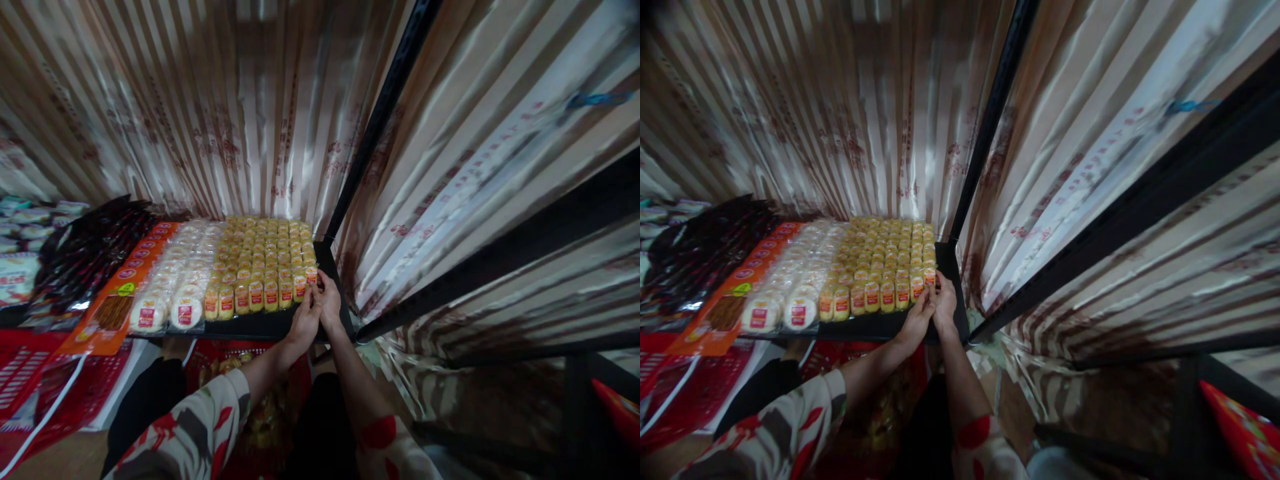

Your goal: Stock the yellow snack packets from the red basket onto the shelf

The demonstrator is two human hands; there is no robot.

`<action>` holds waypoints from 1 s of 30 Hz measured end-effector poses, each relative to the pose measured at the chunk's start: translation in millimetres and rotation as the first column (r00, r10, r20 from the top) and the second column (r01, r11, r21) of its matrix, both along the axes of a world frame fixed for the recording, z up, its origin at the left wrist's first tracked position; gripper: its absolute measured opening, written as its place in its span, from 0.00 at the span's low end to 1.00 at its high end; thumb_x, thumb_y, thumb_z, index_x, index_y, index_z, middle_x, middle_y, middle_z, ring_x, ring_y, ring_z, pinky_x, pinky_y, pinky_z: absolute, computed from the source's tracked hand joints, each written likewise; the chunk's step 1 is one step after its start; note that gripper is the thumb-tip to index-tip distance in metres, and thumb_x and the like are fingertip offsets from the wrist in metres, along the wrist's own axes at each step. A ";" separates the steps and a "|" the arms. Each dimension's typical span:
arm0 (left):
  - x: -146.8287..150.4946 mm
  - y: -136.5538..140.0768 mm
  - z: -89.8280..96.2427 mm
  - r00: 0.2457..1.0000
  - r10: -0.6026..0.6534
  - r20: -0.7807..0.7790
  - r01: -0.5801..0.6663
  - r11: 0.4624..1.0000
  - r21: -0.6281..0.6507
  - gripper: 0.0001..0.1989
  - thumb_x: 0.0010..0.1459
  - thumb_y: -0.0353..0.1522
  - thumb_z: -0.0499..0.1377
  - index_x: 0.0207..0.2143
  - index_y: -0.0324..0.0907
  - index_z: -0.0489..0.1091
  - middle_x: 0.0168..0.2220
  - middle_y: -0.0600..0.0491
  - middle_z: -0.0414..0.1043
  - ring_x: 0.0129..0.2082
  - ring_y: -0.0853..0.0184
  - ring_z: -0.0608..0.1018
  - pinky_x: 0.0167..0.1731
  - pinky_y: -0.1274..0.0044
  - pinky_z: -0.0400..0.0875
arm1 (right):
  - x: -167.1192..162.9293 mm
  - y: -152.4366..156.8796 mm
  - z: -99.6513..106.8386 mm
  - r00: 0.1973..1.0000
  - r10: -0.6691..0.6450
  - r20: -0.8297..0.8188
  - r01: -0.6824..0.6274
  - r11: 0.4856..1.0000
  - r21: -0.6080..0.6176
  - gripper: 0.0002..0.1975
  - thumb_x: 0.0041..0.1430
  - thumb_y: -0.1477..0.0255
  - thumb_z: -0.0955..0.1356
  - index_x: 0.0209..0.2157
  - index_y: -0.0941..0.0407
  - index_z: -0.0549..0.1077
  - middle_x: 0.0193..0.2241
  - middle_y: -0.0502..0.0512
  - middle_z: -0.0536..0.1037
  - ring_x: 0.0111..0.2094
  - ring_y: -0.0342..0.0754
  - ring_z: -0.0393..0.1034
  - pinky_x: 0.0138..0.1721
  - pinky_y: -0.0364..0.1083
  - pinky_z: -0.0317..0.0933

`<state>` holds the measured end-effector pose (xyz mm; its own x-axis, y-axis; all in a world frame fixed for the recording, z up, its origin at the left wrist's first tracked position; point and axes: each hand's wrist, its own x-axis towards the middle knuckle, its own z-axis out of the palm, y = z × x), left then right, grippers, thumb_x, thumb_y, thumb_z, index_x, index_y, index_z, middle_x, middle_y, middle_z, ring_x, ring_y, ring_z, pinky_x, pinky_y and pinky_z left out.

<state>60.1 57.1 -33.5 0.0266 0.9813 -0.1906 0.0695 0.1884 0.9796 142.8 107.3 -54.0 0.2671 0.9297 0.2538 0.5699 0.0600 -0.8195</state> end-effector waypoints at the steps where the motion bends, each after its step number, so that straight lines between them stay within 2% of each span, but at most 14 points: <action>1: 0.1 0.1 -0.6 1.000 -0.001 -0.001 0.001 1.000 -0.009 0.26 0.58 0.29 0.52 0.59 0.38 0.58 0.58 0.47 0.62 0.58 0.64 0.66 0.58 0.75 0.57 | -0.7 0.5 0.1 1.000 -0.001 -0.011 0.001 1.000 -0.003 0.22 0.53 0.67 0.62 0.50 0.57 0.70 0.40 0.58 0.73 0.36 0.46 0.70 0.38 0.46 0.69; 4: 0.2 0.0 2.4 0.999 -0.013 -0.037 0.011 0.999 -0.047 0.27 0.58 0.28 0.50 0.60 0.34 0.56 0.60 0.43 0.59 0.59 0.64 0.64 0.59 0.76 0.55 | -2.2 2.0 -0.3 0.999 -0.008 -0.053 0.007 1.000 -0.004 0.22 0.54 0.67 0.62 0.50 0.57 0.70 0.40 0.58 0.72 0.37 0.47 0.70 0.39 0.47 0.69; 9: -0.6 -1.7 10.5 0.995 -0.035 -0.088 0.029 0.997 -0.067 0.26 0.60 0.31 0.49 0.61 0.35 0.55 0.61 0.44 0.58 0.60 0.65 0.63 0.60 0.75 0.53 | -1.9 2.3 -1.3 0.986 0.054 -0.160 -0.053 0.999 0.009 0.23 0.52 0.65 0.64 0.49 0.59 0.69 0.40 0.60 0.73 0.38 0.49 0.71 0.39 0.48 0.69; 14: -3.3 -3.9 11.7 0.994 -0.036 -0.102 0.031 0.999 -0.041 0.24 0.60 0.31 0.50 0.59 0.37 0.58 0.59 0.47 0.61 0.59 0.65 0.64 0.59 0.76 0.55 | -4.2 -0.2 -6.1 0.966 0.018 -0.259 -0.007 0.999 0.042 0.23 0.51 0.65 0.64 0.48 0.60 0.67 0.40 0.60 0.74 0.40 0.49 0.71 0.40 0.49 0.68; 19: -7.5 -10.9 18.1 0.997 -0.037 -0.071 0.039 0.999 0.028 0.22 0.59 0.28 0.50 0.56 0.38 0.62 0.55 0.47 0.67 0.55 0.65 0.69 0.57 0.74 0.59 | -4.2 -5.2 -0.8 0.977 0.021 -0.213 -0.011 0.999 0.047 0.20 0.52 0.64 0.64 0.44 0.59 0.71 0.43 0.61 0.73 0.40 0.49 0.70 0.42 0.49 0.67; 22: -13.8 -27.6 19.0 0.998 -0.032 -0.059 0.036 0.997 0.066 0.19 0.57 0.26 0.51 0.52 0.39 0.66 0.51 0.48 0.71 0.48 0.67 0.74 0.52 0.75 0.66 | -6.6 -18.3 9.2 0.983 -0.076 -0.167 0.091 0.992 0.088 0.22 0.52 0.64 0.64 0.47 0.61 0.70 0.47 0.65 0.71 0.43 0.50 0.69 0.43 0.49 0.66; 25: -30.3 -57.5 9.7 0.998 -0.030 -0.058 0.035 0.995 0.095 0.16 0.58 0.26 0.48 0.47 0.39 0.68 0.45 0.49 0.74 0.40 0.70 0.77 0.43 0.77 0.72 | -18.6 -44.3 18.0 0.965 -0.138 -0.222 0.170 0.977 0.132 0.21 0.56 0.63 0.62 0.47 0.61 0.69 0.45 0.64 0.73 0.43 0.49 0.69 0.43 0.48 0.65; 27: -49.3 -81.8 -2.2 0.994 -0.024 -0.105 0.034 0.995 0.096 0.16 0.58 0.26 0.46 0.44 0.39 0.69 0.41 0.50 0.76 0.36 0.71 0.78 0.41 0.78 0.72 | -32.3 -68.4 20.5 0.950 -0.122 -0.287 0.172 0.973 0.156 0.19 0.57 0.63 0.62 0.45 0.60 0.70 0.42 0.62 0.75 0.42 0.48 0.70 0.42 0.47 0.65; 30: -87.6 -114.9 -25.2 0.964 -0.016 -0.266 0.028 0.999 0.043 0.15 0.56 0.24 0.47 0.40 0.40 0.71 0.38 0.52 0.77 0.40 0.69 0.77 0.45 0.78 0.70 | -58.8 -108.0 15.6 0.930 -0.056 -0.363 0.108 0.986 0.125 0.16 0.58 0.63 0.62 0.42 0.58 0.70 0.39 0.60 0.77 0.39 0.48 0.72 0.41 0.47 0.65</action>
